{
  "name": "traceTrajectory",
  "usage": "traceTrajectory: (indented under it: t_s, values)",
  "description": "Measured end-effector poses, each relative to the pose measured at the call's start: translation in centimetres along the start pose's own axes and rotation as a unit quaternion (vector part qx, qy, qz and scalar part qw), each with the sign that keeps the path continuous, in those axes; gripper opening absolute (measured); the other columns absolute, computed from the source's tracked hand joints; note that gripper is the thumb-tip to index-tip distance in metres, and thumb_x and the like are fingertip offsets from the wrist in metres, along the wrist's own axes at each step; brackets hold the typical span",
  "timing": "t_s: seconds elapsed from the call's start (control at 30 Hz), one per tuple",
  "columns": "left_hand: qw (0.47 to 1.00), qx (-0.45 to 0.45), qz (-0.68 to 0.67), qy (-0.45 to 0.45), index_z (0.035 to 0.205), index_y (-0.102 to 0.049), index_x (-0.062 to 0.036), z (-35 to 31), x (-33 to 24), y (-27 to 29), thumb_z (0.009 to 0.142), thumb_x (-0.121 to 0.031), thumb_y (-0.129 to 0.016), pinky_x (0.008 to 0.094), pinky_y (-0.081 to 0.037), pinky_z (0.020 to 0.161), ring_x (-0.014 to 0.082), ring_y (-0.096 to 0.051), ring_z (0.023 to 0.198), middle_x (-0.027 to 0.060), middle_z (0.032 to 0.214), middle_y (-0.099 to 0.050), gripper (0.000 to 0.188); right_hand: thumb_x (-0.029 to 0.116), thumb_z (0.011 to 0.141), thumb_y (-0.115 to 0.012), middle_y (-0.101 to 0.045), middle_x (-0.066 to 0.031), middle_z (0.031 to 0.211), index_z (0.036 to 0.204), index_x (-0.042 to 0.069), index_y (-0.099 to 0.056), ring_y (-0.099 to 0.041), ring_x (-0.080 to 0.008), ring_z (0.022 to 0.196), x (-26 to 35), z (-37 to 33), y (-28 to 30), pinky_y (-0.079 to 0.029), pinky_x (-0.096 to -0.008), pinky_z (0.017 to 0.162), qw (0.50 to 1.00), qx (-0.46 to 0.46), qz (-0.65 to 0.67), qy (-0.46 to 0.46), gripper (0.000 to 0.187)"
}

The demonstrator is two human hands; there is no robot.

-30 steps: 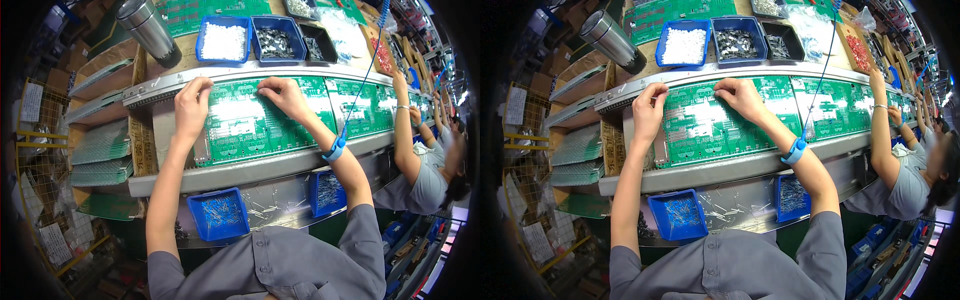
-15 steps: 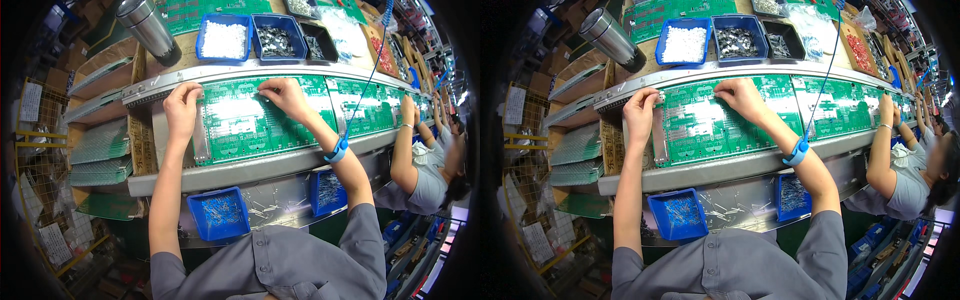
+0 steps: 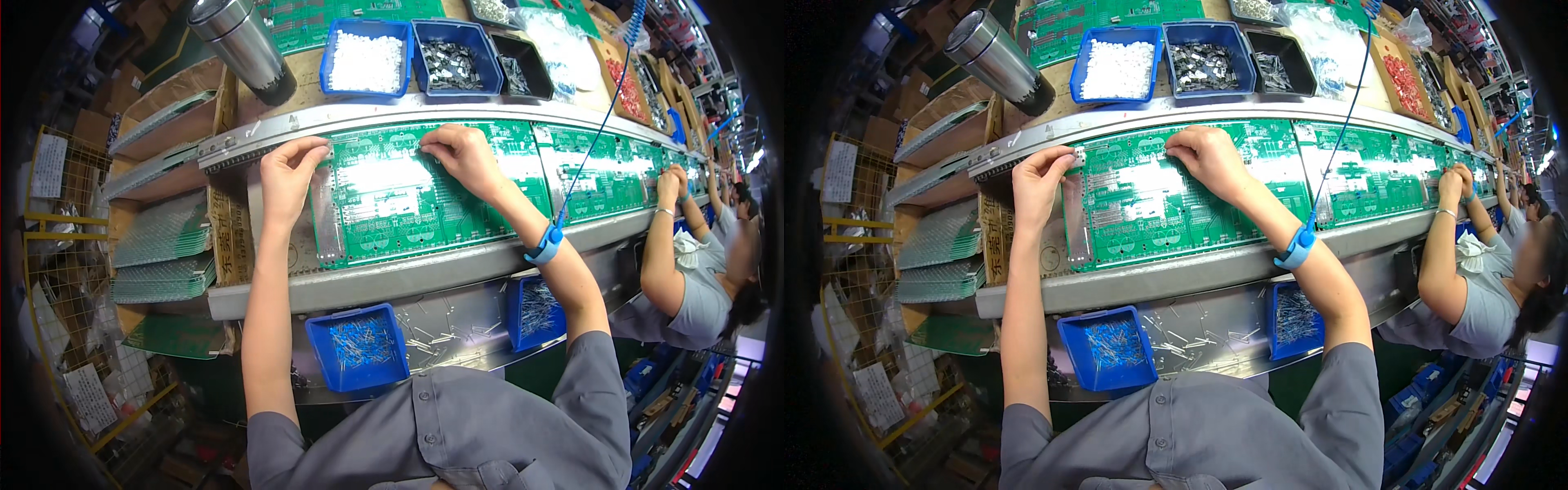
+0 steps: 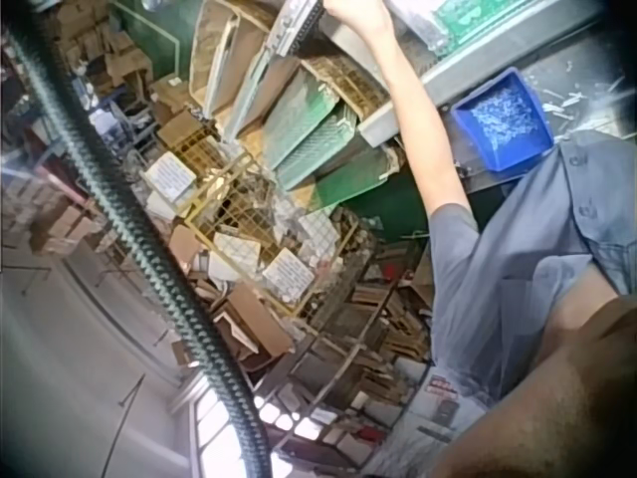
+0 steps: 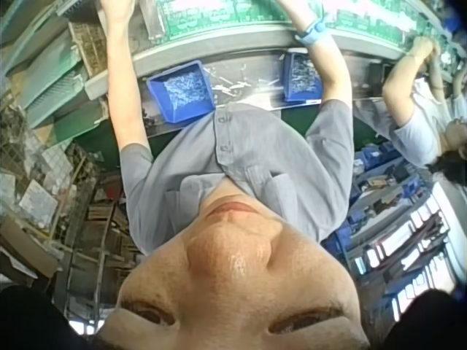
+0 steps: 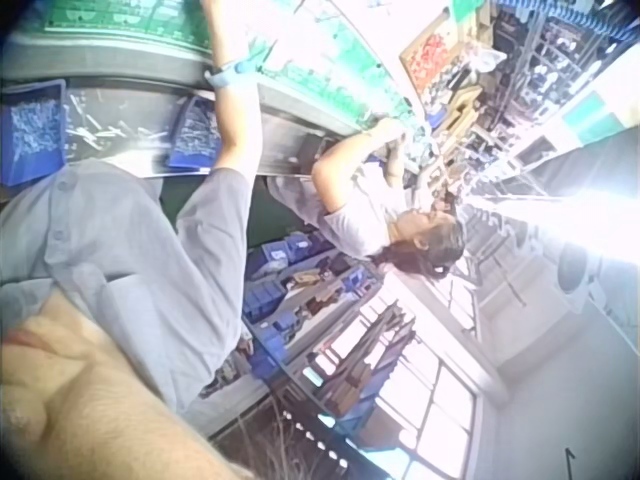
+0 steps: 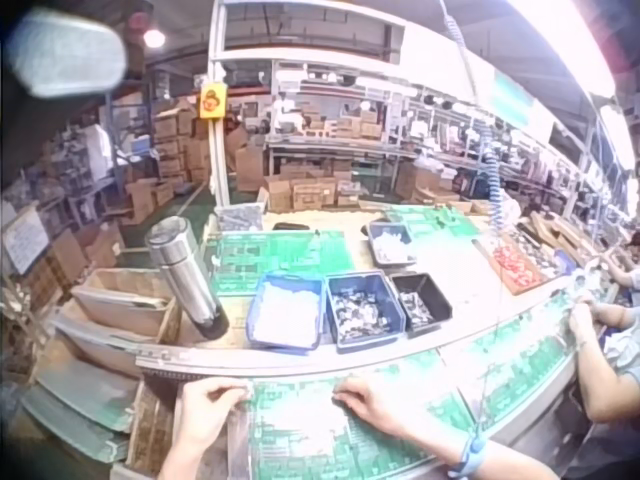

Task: The person takes electronic components from bins and inserts them into circuit boards along a conveyor assembly line.

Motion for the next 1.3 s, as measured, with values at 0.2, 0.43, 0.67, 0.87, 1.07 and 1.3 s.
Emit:
traceTrajectory:
  t_s: [0.2, 0.43, 0.67, 0.87, 1.07, 1.3]
  values:
    - [1.000, 0.022, -0.001, 0.011, 0.091, -0.070, -0.0007, -0.2, -0.4, -0.2, 0.081, -0.002, -0.067, 0.0173, -0.046, 0.060, 0.0040, -0.060, 0.071, 0.0019, 0.082, -0.069, 0.011, 0.003, 0.079, -0.066, -0.063, -0.0116, 0.076, 0.086, 0.001, -0.066, -0.062, -0.0248, 0.066, 0.3, -0.5, 0.0, -0.048, -0.0316, 0.057, 0.999, -0.014, -0.023, 0.020, 0.007]
    - [0.999, 0.035, 0.008, 0.014, 0.091, -0.069, 0.0004, -0.2, 0.0, -0.3, 0.082, -0.004, -0.066, 0.0189, -0.046, 0.063, 0.0056, -0.061, 0.072, 0.0025, 0.083, -0.069, 0.010, 0.003, 0.078, -0.066, -0.063, -0.0107, 0.078, 0.085, 0.002, -0.067, -0.061, -0.0258, 0.069, 0.2, -0.6, -0.2, -0.049, -0.0332, 0.061, 1.000, -0.014, -0.026, 0.010, 0.007]
    - [0.998, 0.035, 0.049, 0.004, 0.089, -0.070, -0.0004, -0.3, -0.2, -0.5, 0.082, -0.005, -0.066, 0.0178, -0.044, 0.057, 0.0038, -0.057, 0.066, 0.0005, 0.081, -0.068, 0.009, 0.006, 0.075, -0.068, -0.061, -0.0097, 0.079, 0.087, 0.004, -0.068, -0.060, -0.0285, 0.078, 1.6, -0.4, 1.3, -0.048, -0.0379, 0.070, 0.990, -0.001, -0.114, 0.083, 0.012]
    - [0.995, 0.023, 0.093, -0.001, 0.086, -0.070, -0.0004, -0.3, 0.1, -0.6, 0.081, -0.004, -0.067, 0.0172, -0.043, 0.059, 0.0027, -0.055, 0.066, -0.0016, 0.077, -0.066, 0.007, 0.007, 0.074, -0.067, -0.061, -0.0148, 0.080, 0.087, 0.002, -0.066, -0.061, -0.0330, 0.074, 0.6, -1.3, 2.1, -0.048, -0.0404, 0.068, 0.974, 0.119, -0.176, -0.080, 0.014]
    - [0.995, 0.020, 0.096, -0.005, 0.086, -0.070, -0.0004, -0.1, 0.5, -0.9, 0.081, -0.004, -0.067, 0.0175, -0.044, 0.057, 0.0025, -0.055, 0.064, -0.0022, 0.074, -0.065, 0.007, 0.004, 0.073, -0.063, -0.062, -0.0134, 0.075, 0.078, 0.003, -0.064, -0.062, -0.0328, 0.076, 0.6, -1.2, 1.5, -0.049, -0.0411, 0.068, 0.971, 0.132, -0.183, -0.076, 0.005]
    - [0.993, 0.014, 0.116, -0.009, 0.085, -0.070, -0.0008, -0.2, 0.3, -0.7, 0.081, -0.004, -0.067, 0.0170, -0.043, 0.056, 0.0018, -0.054, 0.063, -0.0027, 0.072, -0.064, 0.007, 0.009, 0.075, -0.065, -0.064, -0.0131, 0.076, 0.076, 0.003, -0.061, -0.063, -0.0325, 0.076, 0.9, -1.3, 1.6, -0.050, -0.0420, 0.067, 0.958, 0.138, -0.219, -0.127, 0.007]
Point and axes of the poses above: each hand's wrist, its own z-axis towards the middle knuckle, its own y-axis out of the back of the hand, x = y × z, the point moved 4 cm from there along z, towards the middle knuckle
